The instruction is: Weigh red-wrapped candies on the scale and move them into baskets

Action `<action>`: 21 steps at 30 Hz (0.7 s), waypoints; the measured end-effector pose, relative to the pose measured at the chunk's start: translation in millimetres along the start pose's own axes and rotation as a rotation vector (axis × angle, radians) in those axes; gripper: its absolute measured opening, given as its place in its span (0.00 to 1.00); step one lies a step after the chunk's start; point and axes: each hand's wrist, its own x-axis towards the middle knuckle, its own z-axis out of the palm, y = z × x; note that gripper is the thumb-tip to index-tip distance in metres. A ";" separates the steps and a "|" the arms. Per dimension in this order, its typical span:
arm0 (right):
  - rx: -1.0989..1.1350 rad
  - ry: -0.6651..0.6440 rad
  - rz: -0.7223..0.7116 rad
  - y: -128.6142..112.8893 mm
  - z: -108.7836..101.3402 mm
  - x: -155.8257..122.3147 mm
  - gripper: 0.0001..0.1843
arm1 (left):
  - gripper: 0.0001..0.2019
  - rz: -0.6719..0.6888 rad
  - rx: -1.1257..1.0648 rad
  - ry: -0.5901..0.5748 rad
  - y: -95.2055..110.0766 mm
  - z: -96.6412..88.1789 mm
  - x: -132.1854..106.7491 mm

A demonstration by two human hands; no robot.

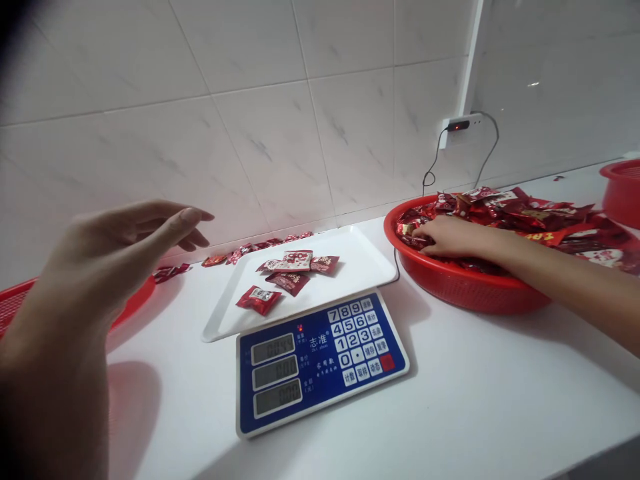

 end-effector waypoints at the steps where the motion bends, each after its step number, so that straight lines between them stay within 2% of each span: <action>1: 0.003 0.004 0.011 0.2 0.4 0.9 0.14 | 0.15 0.003 0.001 -0.020 0.5 0.4 -0.2; 3: 0.004 0.008 0.044 2.7 1.5 1.9 0.16 | 0.15 0.002 -0.002 -0.046 1.5 0.8 -0.8; 6: 0.019 0.091 0.087 8.7 -2.5 0.4 0.19 | 0.14 -0.013 -0.009 -0.072 2.0 1.7 -1.3; 8: 0.093 0.224 0.196 12.1 -11.9 -1.0 0.20 | 0.14 -0.017 -0.021 -0.082 1.8 2.7 -1.4; 11: 0.339 0.514 0.451 11.9 -33.7 1.9 0.20 | 0.13 -0.025 -0.014 -0.097 1.5 3.4 -1.3; 13: 0.493 0.654 0.533 3.7 -48.1 8.2 0.20 | 0.13 -0.041 0.002 -0.115 1.3 2.3 -0.9; 15: 0.636 0.733 0.481 -15.7 -57.9 16.4 0.19 | 0.14 -0.044 0.009 -0.131 1.4 1.1 -0.5; 16: 0.710 0.756 0.408 -30.0 -60.1 20.6 0.17 | 0.14 -0.037 0.010 -0.137 1.8 1.2 -0.5; 18: 0.869 0.729 0.190 -66.9 -58.0 28.7 0.13 | 0.15 -0.005 -0.003 -0.156 3.8 5.1 -1.7; 21: 1.013 0.640 -0.190 -130.2 -42.7 39.4 0.08 | 0.20 0.022 -0.054 -0.284 11.3 23.5 -8.3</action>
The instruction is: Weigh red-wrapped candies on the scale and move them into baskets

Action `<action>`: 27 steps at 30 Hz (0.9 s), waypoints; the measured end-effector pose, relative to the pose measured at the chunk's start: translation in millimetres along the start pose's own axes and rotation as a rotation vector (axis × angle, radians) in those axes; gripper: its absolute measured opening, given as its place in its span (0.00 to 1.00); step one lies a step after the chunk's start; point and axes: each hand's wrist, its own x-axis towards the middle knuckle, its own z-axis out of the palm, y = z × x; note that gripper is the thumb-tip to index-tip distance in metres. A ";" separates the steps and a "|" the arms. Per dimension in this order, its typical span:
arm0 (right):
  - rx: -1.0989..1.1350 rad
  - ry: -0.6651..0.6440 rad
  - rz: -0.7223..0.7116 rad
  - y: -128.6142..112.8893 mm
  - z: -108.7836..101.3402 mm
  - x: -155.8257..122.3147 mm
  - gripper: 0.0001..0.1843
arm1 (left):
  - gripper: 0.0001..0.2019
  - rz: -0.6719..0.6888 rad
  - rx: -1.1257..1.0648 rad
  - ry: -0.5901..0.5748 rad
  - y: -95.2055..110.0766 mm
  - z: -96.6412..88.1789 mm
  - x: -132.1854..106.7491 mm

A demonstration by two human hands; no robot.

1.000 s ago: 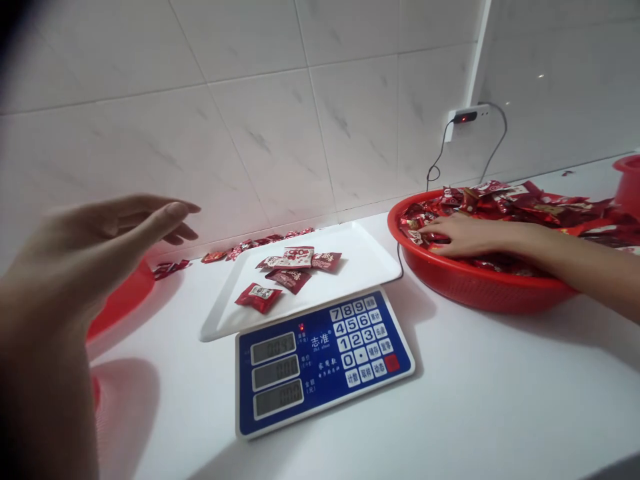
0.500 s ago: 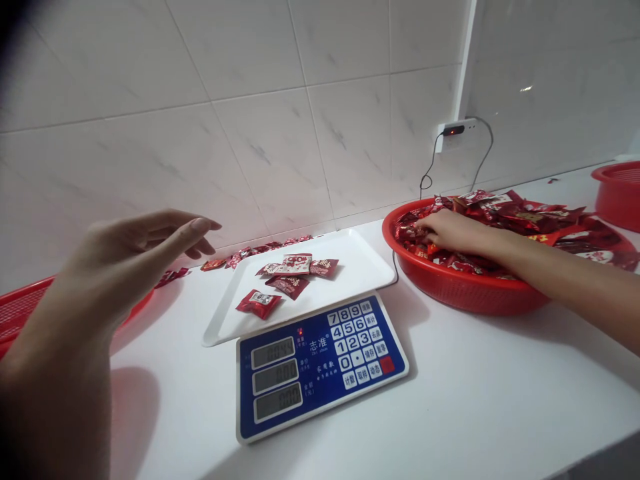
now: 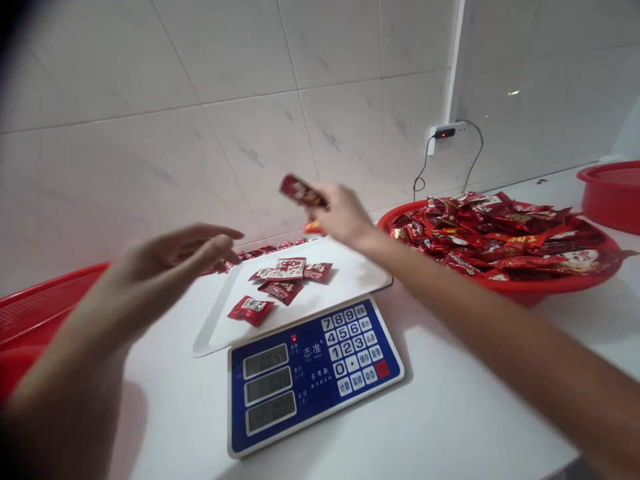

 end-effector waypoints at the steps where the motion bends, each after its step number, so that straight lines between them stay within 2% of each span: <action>1: 0.064 -0.009 -0.065 -4.0 19.4 -3.9 0.08 | 0.22 0.000 -0.018 -0.044 2.6 9.5 -0.6; 2: 0.118 0.006 -0.112 -6.8 36.4 -7.7 0.07 | 0.23 -0.003 -0.032 -0.060 4.8 19.5 -1.3; 4: 0.222 0.056 -0.134 -8.8 60.6 -14.2 0.06 | 0.23 -0.013 -0.057 -0.013 7.2 37.2 -2.4; 6: 0.329 0.054 -0.059 -7.1 70.3 -19.6 0.06 | 0.20 -0.039 -0.140 0.009 6.2 47.5 -2.2; 8: 0.449 -0.049 0.075 -4.2 67.8 -24.4 0.05 | 0.19 -0.079 -0.243 -0.086 3.1 48.7 -0.7; 11: 0.620 -0.319 0.273 -3.0 52.3 -29.4 0.02 | 0.19 -0.141 -0.270 -0.268 -1.7 38.9 2.4; 12: 0.653 -0.372 0.333 -3.3 46.9 -30.0 0.03 | 0.19 -0.148 -0.233 -0.279 -3.0 34.1 3.4; 13: 0.669 -0.372 0.382 -3.3 42.2 -29.8 0.04 | 0.19 -0.146 -0.179 -0.252 -4.3 29.1 4.3; 15: 0.656 -0.278 0.442 -1.4 35.5 -27.3 0.01 | 0.20 -0.134 -0.043 -0.134 -7.2 19.2 6.2; 17: 0.598 -0.187 0.423 3.8 31.5 -23.5 0.07 | 0.22 -0.138 0.076 -0.012 -11.2 10.6 8.3; 19: 0.495 -0.212 0.338 10.0 28.2 -20.7 0.12 | 0.22 -0.155 0.109 0.074 -15.8 5.1 10.5; 22: 0.261 -0.269 0.176 13.1 22.6 -21.1 0.12 | 0.19 -0.139 -0.006 0.185 -21.6 3.3 12.7; 25: -0.103 -0.256 0.052 7.0 18.4 -25.6 0.12 | 0.16 -0.099 -0.146 0.256 -23.1 4.9 12.7; 27: -0.322 -0.286 0.007 2.4 17.6 -28.7 0.12 | 0.14 -0.083 -0.150 0.238 -22.0 5.2 11.6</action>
